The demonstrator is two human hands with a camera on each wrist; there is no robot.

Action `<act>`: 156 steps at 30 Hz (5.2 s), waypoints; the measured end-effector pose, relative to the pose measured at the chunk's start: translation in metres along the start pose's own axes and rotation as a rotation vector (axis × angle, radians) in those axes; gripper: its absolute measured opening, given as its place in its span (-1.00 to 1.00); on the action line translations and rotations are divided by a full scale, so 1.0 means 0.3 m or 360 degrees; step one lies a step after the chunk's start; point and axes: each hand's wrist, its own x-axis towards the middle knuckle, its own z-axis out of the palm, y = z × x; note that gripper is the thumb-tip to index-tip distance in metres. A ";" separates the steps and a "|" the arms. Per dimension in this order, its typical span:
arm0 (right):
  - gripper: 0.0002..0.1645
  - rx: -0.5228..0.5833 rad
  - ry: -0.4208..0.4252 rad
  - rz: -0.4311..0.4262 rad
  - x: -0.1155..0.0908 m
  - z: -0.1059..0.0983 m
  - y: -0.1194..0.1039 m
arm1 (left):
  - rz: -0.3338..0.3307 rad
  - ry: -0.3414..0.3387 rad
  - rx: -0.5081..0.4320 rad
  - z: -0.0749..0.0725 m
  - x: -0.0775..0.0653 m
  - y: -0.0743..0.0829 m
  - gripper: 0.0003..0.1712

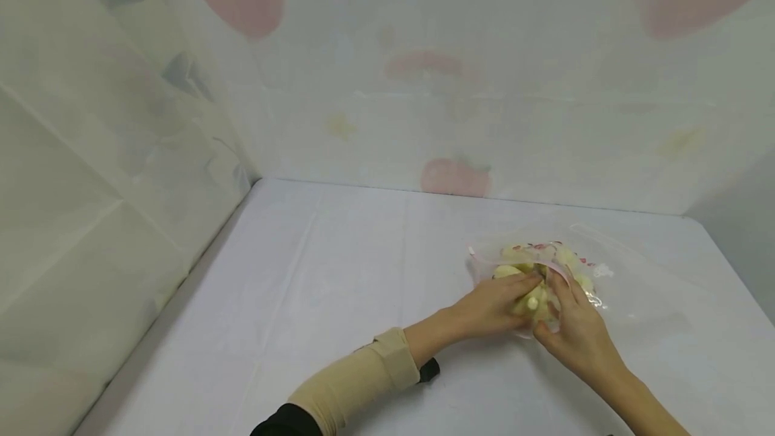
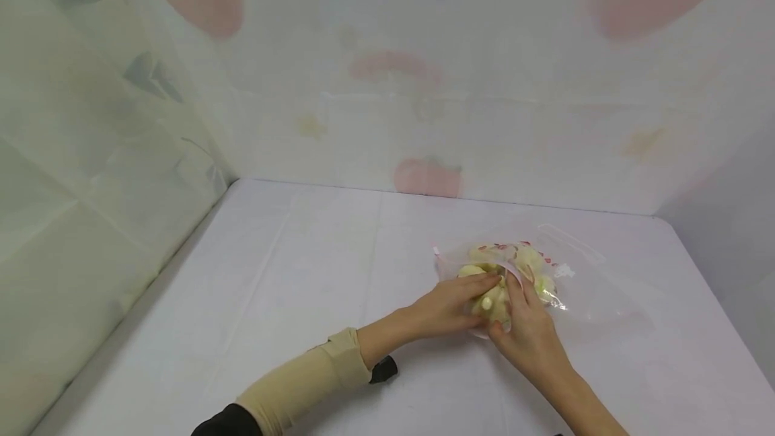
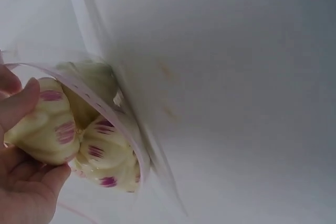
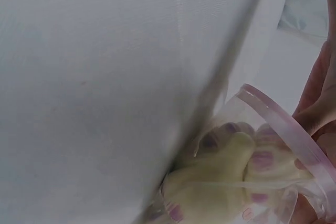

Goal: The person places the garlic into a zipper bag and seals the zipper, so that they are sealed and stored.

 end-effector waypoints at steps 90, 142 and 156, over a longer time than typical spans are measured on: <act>-0.04 -0.0259 -0.0626 -0.0179 -0.110 -0.183 0.149 | 0.0122 0.0288 0.0492 -0.236 -0.186 -0.315 -0.67; -0.65 -0.0052 0.0451 -0.0823 0.179 0.266 -0.169 | 0.0314 0.0713 0.0588 -0.193 -0.258 -0.231 -0.95; -0.41 -0.0145 0.0478 -0.0884 0.116 0.215 -0.123 | 0.0198 0.0704 0.0637 -0.206 -0.311 -0.249 -0.87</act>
